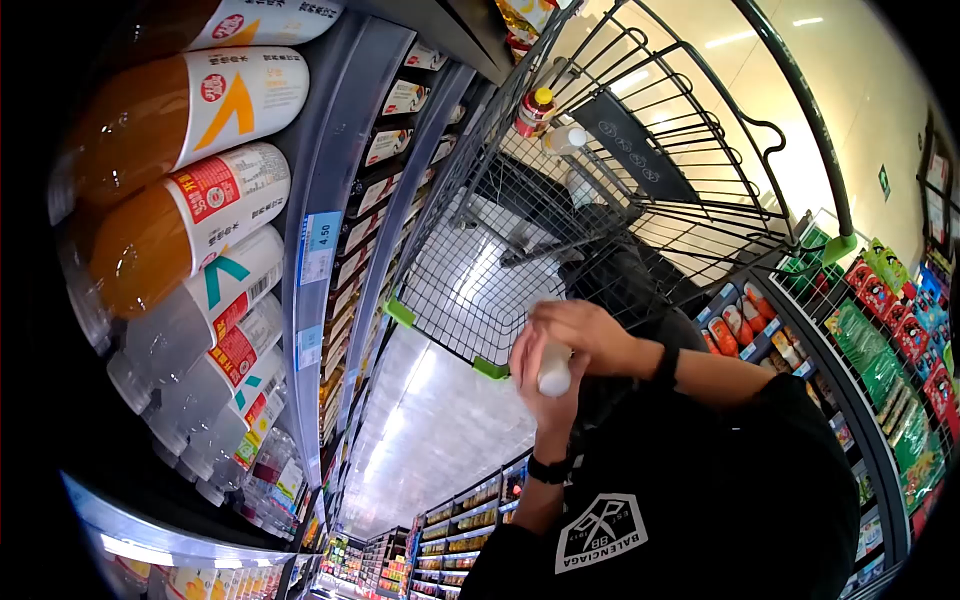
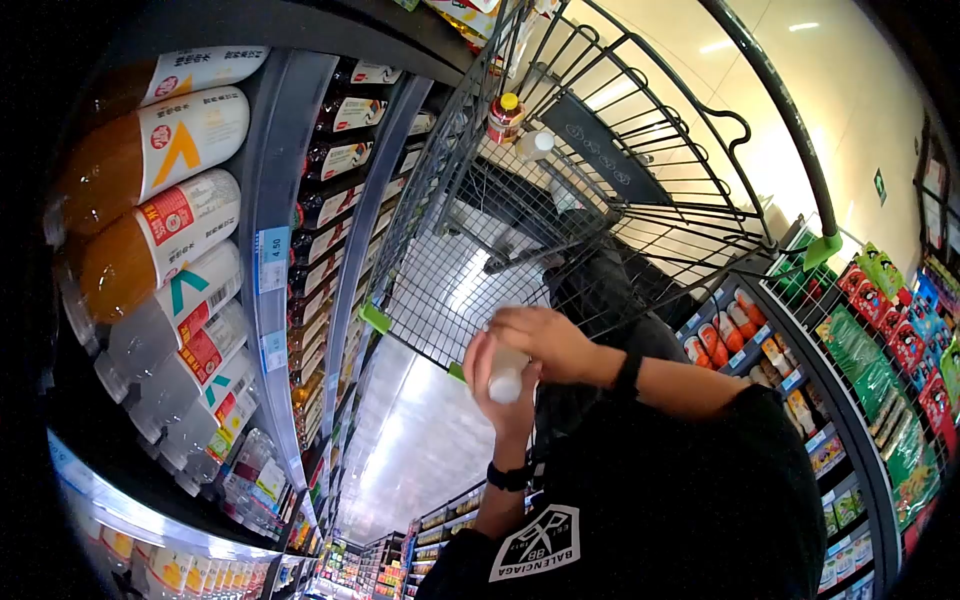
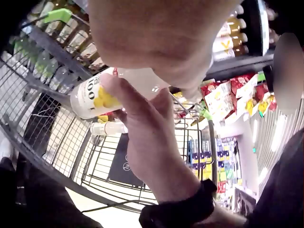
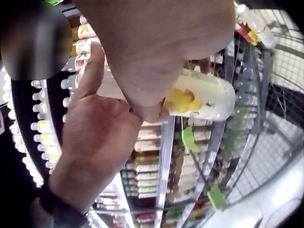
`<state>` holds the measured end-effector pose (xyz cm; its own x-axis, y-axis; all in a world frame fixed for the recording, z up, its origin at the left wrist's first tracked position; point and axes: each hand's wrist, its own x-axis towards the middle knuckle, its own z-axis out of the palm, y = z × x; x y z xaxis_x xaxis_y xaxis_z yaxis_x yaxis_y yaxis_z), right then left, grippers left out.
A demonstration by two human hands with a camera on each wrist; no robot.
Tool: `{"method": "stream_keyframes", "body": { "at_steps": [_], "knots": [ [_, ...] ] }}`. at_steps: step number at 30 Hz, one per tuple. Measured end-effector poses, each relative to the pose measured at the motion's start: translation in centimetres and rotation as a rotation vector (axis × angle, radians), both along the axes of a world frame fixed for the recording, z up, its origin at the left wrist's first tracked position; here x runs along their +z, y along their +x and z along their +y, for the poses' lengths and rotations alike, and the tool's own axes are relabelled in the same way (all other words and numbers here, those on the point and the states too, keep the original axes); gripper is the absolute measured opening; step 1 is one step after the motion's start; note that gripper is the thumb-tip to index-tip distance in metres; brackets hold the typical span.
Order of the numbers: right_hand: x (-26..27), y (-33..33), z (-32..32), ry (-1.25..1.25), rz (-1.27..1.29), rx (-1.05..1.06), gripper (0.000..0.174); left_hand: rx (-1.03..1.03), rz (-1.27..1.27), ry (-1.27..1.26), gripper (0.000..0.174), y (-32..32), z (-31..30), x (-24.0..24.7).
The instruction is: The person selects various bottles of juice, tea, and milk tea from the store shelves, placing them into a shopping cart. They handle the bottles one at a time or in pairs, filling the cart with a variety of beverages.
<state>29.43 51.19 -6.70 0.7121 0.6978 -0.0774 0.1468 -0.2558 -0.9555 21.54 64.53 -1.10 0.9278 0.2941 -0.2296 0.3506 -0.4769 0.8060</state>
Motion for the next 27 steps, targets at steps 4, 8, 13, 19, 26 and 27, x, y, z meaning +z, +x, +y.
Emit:
{"method": "stream_keyframes", "body": {
  "at_steps": [4, 8, 13, 19, 26, 27],
  "knots": [
    [-8.7, 0.9, 0.9, -0.119, 0.045, -0.394, 0.066, 0.105, 0.114, -0.118, 0.076, 1.7, -1.4, -0.6],
    [-16.1, 6.4, 1.1, -0.419, 0.416, -0.896, 0.061, -0.021, 0.346, -0.113, 0.068, -1.8, -0.7, -1.5],
    [-29.4, 10.7, -0.4, -0.02, 0.449, -1.143, 0.054, 0.015, 0.497, -0.15, 0.059, -6.3, 0.6, -2.6],
    [-30.0, 11.3, -0.1, -0.05, 0.626, -1.439, 0.055, 0.083, 0.609, -0.188, 0.049, -10.6, 1.5, -3.1],
    [-23.4, 6.9, -2.4, 0.392, 0.972, -1.276, 0.029, 0.101, 0.587, -0.244, 0.045, -14.0, 3.0, -0.9],
    [-21.3, 6.3, -2.7, 0.426, 1.106, -1.228, 0.024, 0.124, 0.606, -0.282, 0.044, -14.2, 3.3, -0.2]
  ]
}}
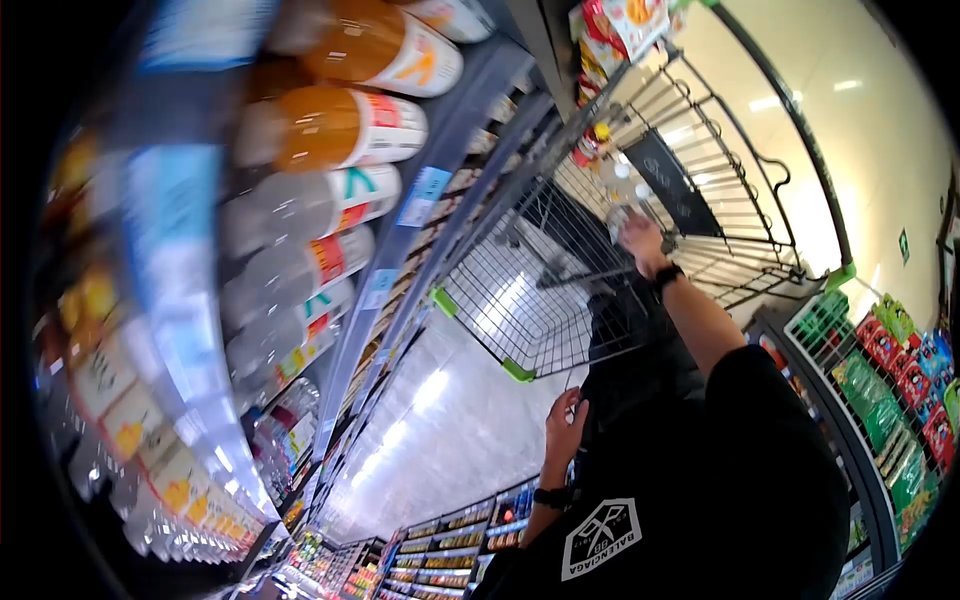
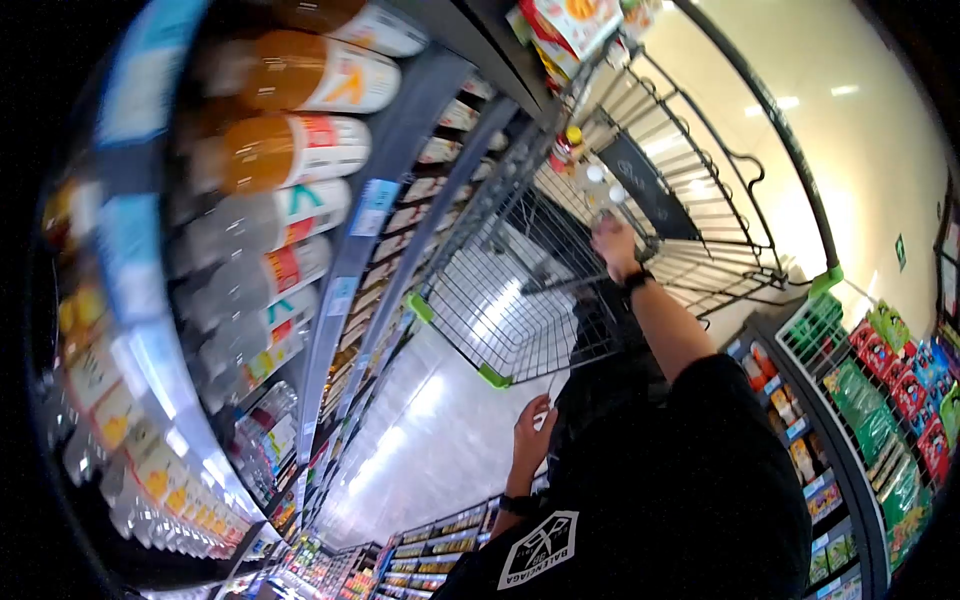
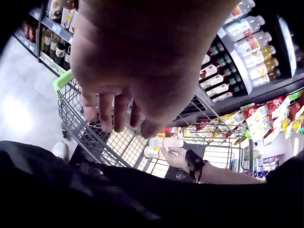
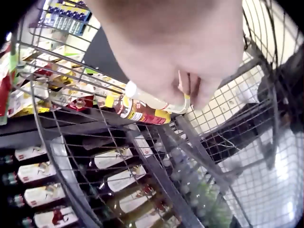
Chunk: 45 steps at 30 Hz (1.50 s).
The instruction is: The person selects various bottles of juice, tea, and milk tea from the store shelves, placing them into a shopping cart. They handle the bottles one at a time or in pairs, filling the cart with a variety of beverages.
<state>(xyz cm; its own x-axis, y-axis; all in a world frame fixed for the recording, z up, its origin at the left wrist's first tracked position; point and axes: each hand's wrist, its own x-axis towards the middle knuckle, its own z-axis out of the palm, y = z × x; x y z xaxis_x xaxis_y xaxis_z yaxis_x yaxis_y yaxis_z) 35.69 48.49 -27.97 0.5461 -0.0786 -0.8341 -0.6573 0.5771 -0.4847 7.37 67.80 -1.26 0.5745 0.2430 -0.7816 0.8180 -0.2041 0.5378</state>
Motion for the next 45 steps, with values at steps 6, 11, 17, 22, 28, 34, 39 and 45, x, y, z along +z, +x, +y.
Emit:
{"method": "stream_keyframes", "body": {
  "at_steps": [6, 11, 17, 22, 28, 34, 39, 45],
  "knots": [
    [12.9, -3.7, -2.3, -0.242, -0.292, 0.659, 0.012, 0.019, -0.182, 0.097, 0.041, -1.3, 3.0, 2.1],
    [20.3, -3.8, -3.6, -0.558, -0.672, 0.9, 0.022, 0.043, -0.467, 0.211, 0.038, 3.0, 6.3, 6.3],
    [34.7, -1.1, 1.4, -0.686, -0.963, 0.916, 0.03, 0.191, -1.093, 0.745, 0.039, 11.3, 14.1, 17.5],
    [46.1, 0.9, 6.4, -0.506, -1.173, 1.006, 0.028, 0.464, -1.398, 1.178, 0.049, 13.9, 22.0, 32.9],
    [60.8, 4.7, 16.0, -0.482, -1.577, 1.11, 0.034, 0.547, -1.343, 1.373, 0.063, 14.6, 28.7, 44.3],
    [69.2, 1.7, 32.5, -0.148, -1.917, 1.121, 0.061, 0.428, -1.064, 1.169, 0.071, 15.9, 33.3, 45.4],
    [65.1, 0.3, 39.8, -0.279, -1.992, 0.805, 0.084, 0.487, -1.043, 1.271, 0.058, 15.2, 29.9, 45.3],
    [64.2, 0.7, 41.8, -0.171, -1.809, 0.776, 0.077, 0.501, -1.345, 1.267, 0.053, 9.6, 22.8, 40.1]
  ]
}}
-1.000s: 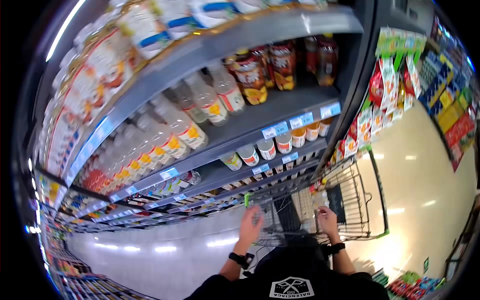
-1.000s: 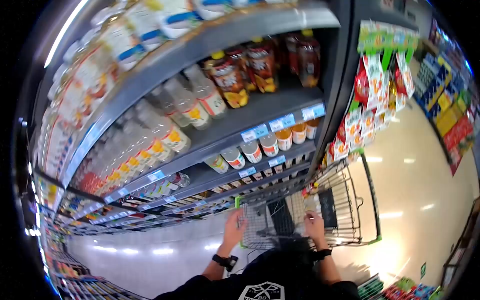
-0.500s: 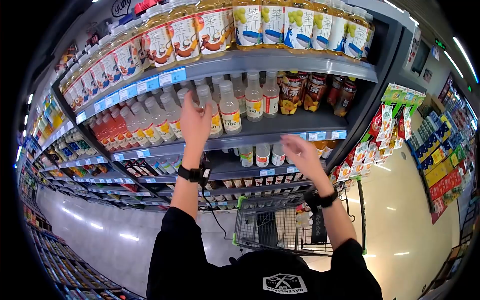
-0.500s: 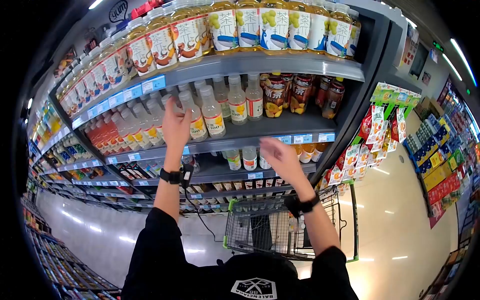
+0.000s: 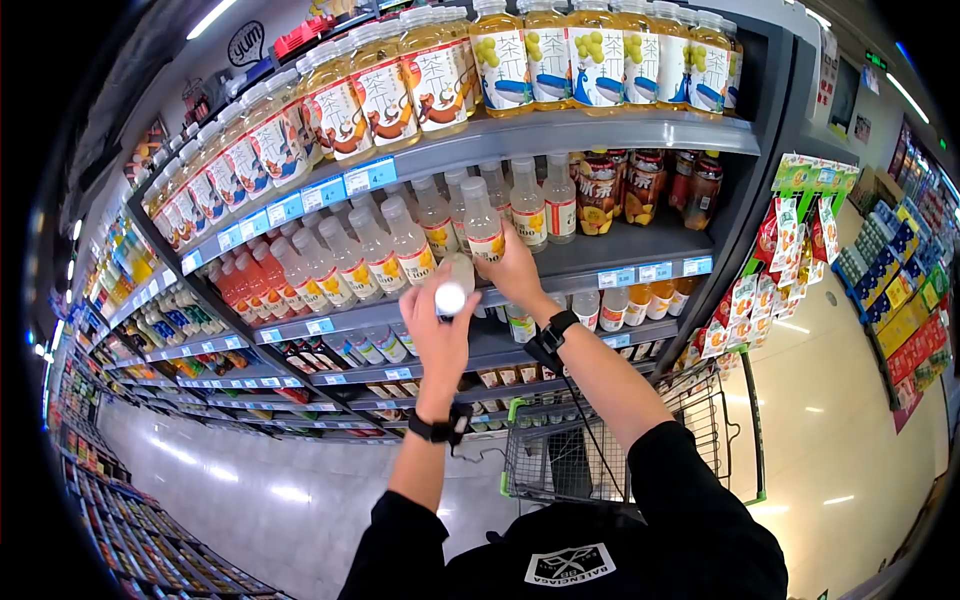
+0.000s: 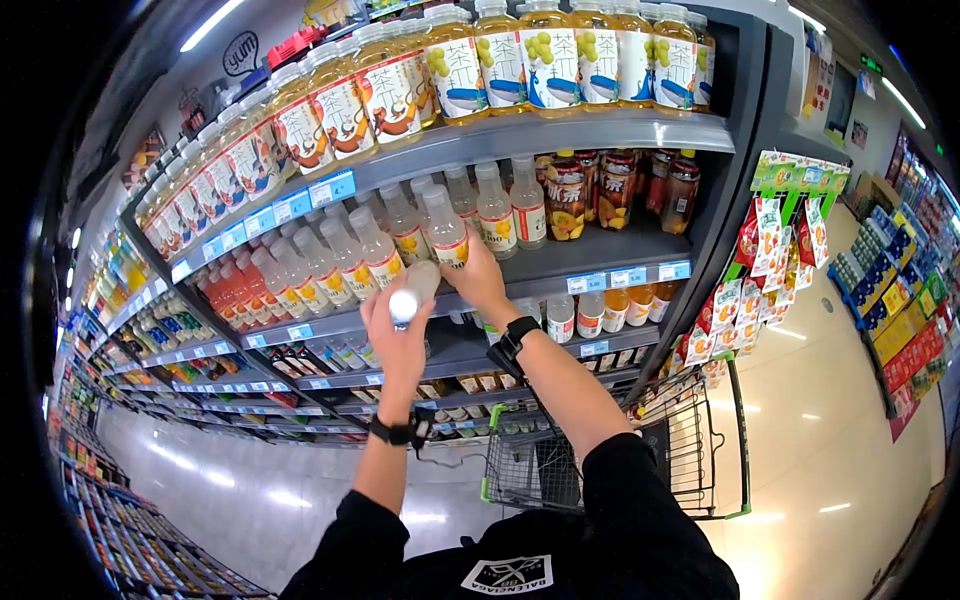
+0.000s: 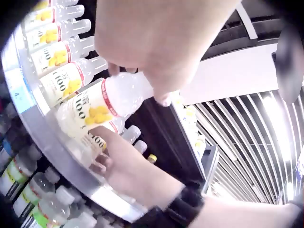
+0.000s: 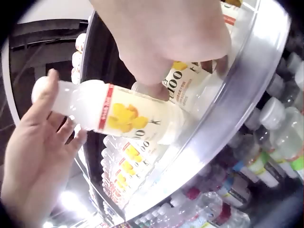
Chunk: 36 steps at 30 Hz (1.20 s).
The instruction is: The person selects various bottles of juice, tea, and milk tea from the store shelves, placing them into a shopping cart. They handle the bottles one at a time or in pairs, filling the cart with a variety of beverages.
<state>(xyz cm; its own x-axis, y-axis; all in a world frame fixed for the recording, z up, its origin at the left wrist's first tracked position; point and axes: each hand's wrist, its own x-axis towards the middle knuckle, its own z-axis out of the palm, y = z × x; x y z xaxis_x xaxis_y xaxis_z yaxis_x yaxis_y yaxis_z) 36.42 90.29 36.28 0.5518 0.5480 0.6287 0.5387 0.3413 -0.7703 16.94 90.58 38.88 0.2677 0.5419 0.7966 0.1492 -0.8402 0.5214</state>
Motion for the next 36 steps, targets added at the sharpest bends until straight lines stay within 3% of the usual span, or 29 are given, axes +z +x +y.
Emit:
{"method": "stream_keyframes", "body": {
  "at_steps": [1, 2, 5, 6, 11, 15, 17, 19, 21, 25, 30, 33, 35, 36],
  "knots": [
    [0.6, 0.1, -0.4, -0.099, 0.014, -0.054, 0.076, -0.002, 0.009, -0.001, 0.053, -0.9, -0.7, -0.6],
    [0.7, 0.1, -0.7, -0.205, 0.032, -0.107, 0.076, -0.114, -0.147, -0.041, 0.05, -1.8, -1.5, -1.2],
    [-0.8, 1.0, -0.5, -0.076, -0.01, -0.143, 0.075, -0.428, -0.465, -0.401, 0.038, -4.5, -5.5, -2.5],
    [-0.9, 0.8, -1.0, 0.01, 0.048, -0.099, 0.073, -0.358, -0.316, -0.454, 0.029, -6.0, -6.3, -3.5],
    [-0.6, 0.4, -8.8, 0.189, 0.061, -0.058, 0.069, -0.385, 0.018, -0.884, 0.021, -10.5, -8.3, -13.1],
    [-0.6, -1.1, -18.1, 0.575, 0.662, 0.03, 0.049, -0.362, 0.266, -1.024, 0.027, -12.5, -10.5, -19.3],
    [-2.4, -0.2, -24.2, 0.455, 0.791, -0.061, 0.045, -0.356, 0.374, -1.023, 0.031, -12.9, -11.5, -21.0],
    [-5.9, 1.1, -28.7, 0.422, 0.905, -0.173, 0.039, -0.38, 0.472, -0.994, 0.036, -12.8, -12.6, -21.3],
    [-9.7, 2.0, -33.3, 0.384, 1.231, -0.317, 0.039, -0.413, 0.587, -0.955, 0.04, -11.7, -13.9, -20.4],
    [-22.6, 4.2, -41.9, 0.09, 1.049, -0.763, 0.036, -0.564, 0.76, -0.942, 0.047, -9.9, -15.5, -21.5],
    [-35.1, 1.5, -47.7, -0.252, 1.016, -1.02, 0.031, -0.632, 1.087, -0.832, 0.051, -7.5, -17.8, -22.6],
    [-44.1, 0.2, -48.9, -0.632, 0.944, -1.114, 0.03, -0.669, 1.173, -0.868, 0.054, -6.0, -19.2, -22.6],
    [-46.4, -0.4, -48.1, -0.46, 1.039, -1.047, 0.039, -0.644, 1.269, -0.889, 0.055, -5.5, -20.1, -23.3],
    [-48.6, -0.6, -47.9, -0.554, 1.051, -1.062, 0.037, -0.642, 1.287, -0.899, 0.055, -5.3, -20.6, -23.7]
  ]
}}
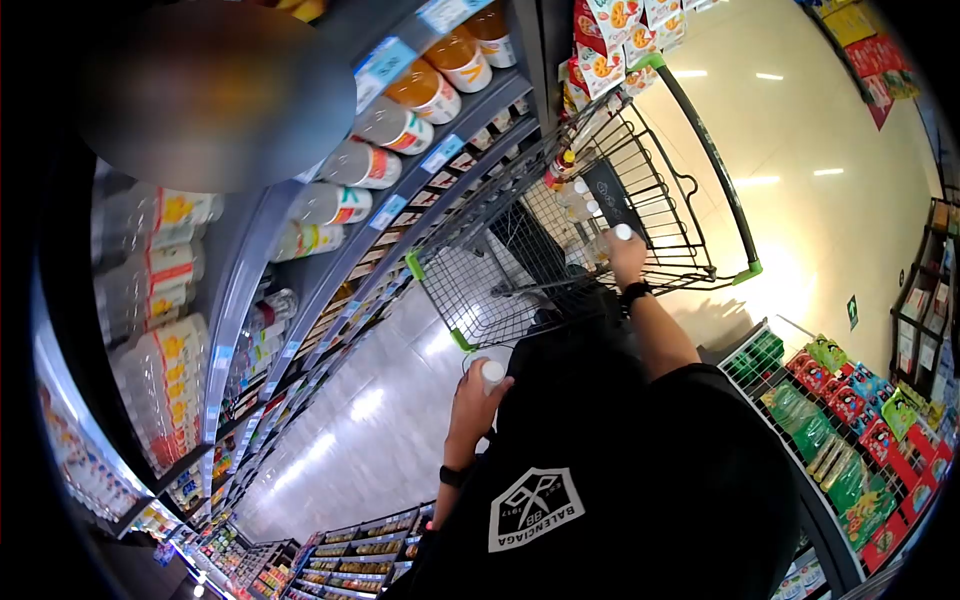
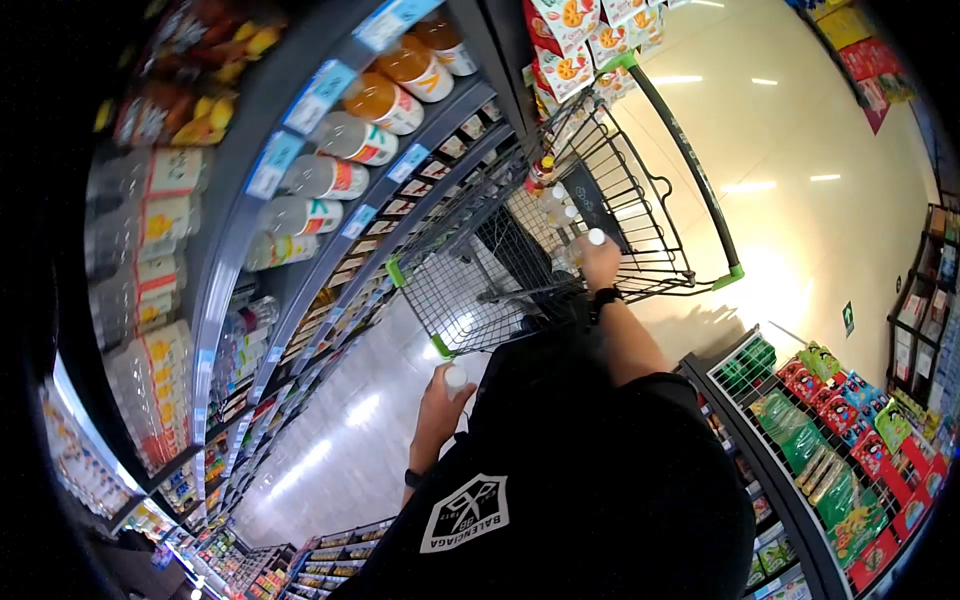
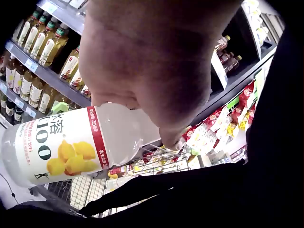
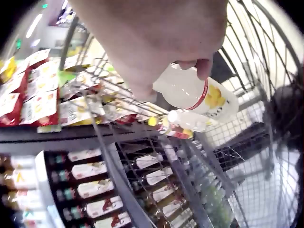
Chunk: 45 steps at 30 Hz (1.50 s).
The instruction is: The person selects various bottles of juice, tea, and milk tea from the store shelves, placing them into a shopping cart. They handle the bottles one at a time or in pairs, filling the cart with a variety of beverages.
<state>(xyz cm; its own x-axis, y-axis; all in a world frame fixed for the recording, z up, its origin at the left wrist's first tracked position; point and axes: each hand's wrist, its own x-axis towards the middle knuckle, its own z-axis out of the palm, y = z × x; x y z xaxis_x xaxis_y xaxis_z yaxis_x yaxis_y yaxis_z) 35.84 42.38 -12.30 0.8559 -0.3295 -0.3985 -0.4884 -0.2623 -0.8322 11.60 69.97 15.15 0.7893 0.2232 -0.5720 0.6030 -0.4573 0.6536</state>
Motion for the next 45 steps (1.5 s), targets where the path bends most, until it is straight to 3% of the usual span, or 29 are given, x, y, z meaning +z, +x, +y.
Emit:
{"method": "stream_keyframes", "body": {
  "at_steps": [2, 4, 7, 13, 17, 20, 21, 23, 25, 26, 27, 28, 29, 30, 32, 33, 36, 40, 42, 44, 45],
  "knots": [
    [-3.0, 0.5, 0.7, -0.054, 0.075, 0.015, 0.036, -0.051, 0.055, 0.054, 0.056, -0.2, -0.5, -0.8],
    [-3.3, 1.4, 1.3, -0.37, 0.242, 0.158, 0.041, -0.072, 0.111, 0.111, 0.053, 0.2, -1.2, -0.8],
    [-5.9, 2.5, 1.6, -0.421, 0.379, 0.308, 0.047, -0.024, 0.243, 0.026, 0.05, 0.9, -2.0, -0.8],
    [-12.4, 3.6, 1.7, -0.427, 0.494, 0.392, 0.049, 0.017, 0.4, 0.026, 0.048, 1.3, -3.4, -2.1],
    [-14.0, 3.7, 1.9, -0.377, 0.505, 0.373, 0.049, 0.037, 0.452, -0.009, 0.05, 1.7, -3.8, -2.8],
    [-15.8, 3.3, 2.3, -0.181, 0.584, 0.051, 0.053, 0.074, 0.471, 0.02, 0.053, 3.0, -4.4, -1.9],
    [-16.2, 2.9, 2.7, -0.175, 0.58, 0.051, 0.053, 0.074, 0.468, 0.026, 0.053, 2.9, -4.5, -2.1],
    [-7.9, 3.4, 4.7, -0.257, 0.524, 0.003, 0.044, 0.096, 0.41, -0.01, 0.054, 2.1, -4.1, -2.7],
    [-4.2, 1.3, 5.3, -0.086, 0.409, 0.473, 0.038, 0.075, 0.397, -0.009, 0.056, 2.3, -4.0, -3.1],
    [-3.6, -0.3, 5.9, 0.115, 0.267, 0.705, 0.032, 0.061, 0.387, -0.008, 0.057, 2.6, -4.0, -3.2],
    [0.2, -0.6, 6.4, 0.417, 0.137, 0.875, 0.031, 0.06, 0.382, -0.007, 0.057, 3.2, -4.1, -3.3],
    [3.7, -0.7, 7.2, 0.501, 0.243, 1.124, 0.026, 0.074, 0.383, -0.032, 0.062, 3.9, -4.0, -3.4],
    [7.1, -1.2, 8.0, 0.697, 0.268, 1.2, 0.032, 0.086, 0.386, -0.057, 0.067, 4.6, -3.9, -3.4],
    [10.4, -1.1, 8.3, 0.703, 0.282, 1.38, 0.04, 0.08, 0.386, -0.053, 0.067, 5.4, -3.8, -3.4],
    [14.1, -2.0, 8.9, 0.8, 0.217, 1.529, 0.052, -0.054, 0.385, -0.024, 0.084, 6.8, -3.6, -3.4],
    [15.6, -1.6, 9.1, 0.844, 0.264, 1.614, 0.055, -0.058, 0.383, -0.022, 0.084, 6.9, -3.5, -3.4],
    [15.1, -3.0, 9.6, 0.645, 0.145, 1.711, 0.053, -0.06, 0.31, -0.071, 0.099, 6.9, -3.3, -4.2],
    [13.6, -3.8, 9.5, 0.842, 0.158, 1.571, 0.049, 0.033, 0.347, -0.076, 0.094, 7.1, -3.8, -4.0],
    [12.9, -3.6, 8.9, 0.882, 0.118, 1.522, 0.047, 0.039, 0.14, -0.075, 0.085, 5.7, -3.5, -5.3],
    [12.3, -3.2, 7.8, 0.526, -0.052, 1.479, 0.044, 0.053, 0.185, -0.038, 0.08, 5.0, -3.2, -5.6],
    [11.8, -2.9, 7.2, 0.526, -0.051, 1.478, 0.044, 0.067, 0.228, 0.001, 0.075, 4.8, -3.0, -5.6]
  ]
}}
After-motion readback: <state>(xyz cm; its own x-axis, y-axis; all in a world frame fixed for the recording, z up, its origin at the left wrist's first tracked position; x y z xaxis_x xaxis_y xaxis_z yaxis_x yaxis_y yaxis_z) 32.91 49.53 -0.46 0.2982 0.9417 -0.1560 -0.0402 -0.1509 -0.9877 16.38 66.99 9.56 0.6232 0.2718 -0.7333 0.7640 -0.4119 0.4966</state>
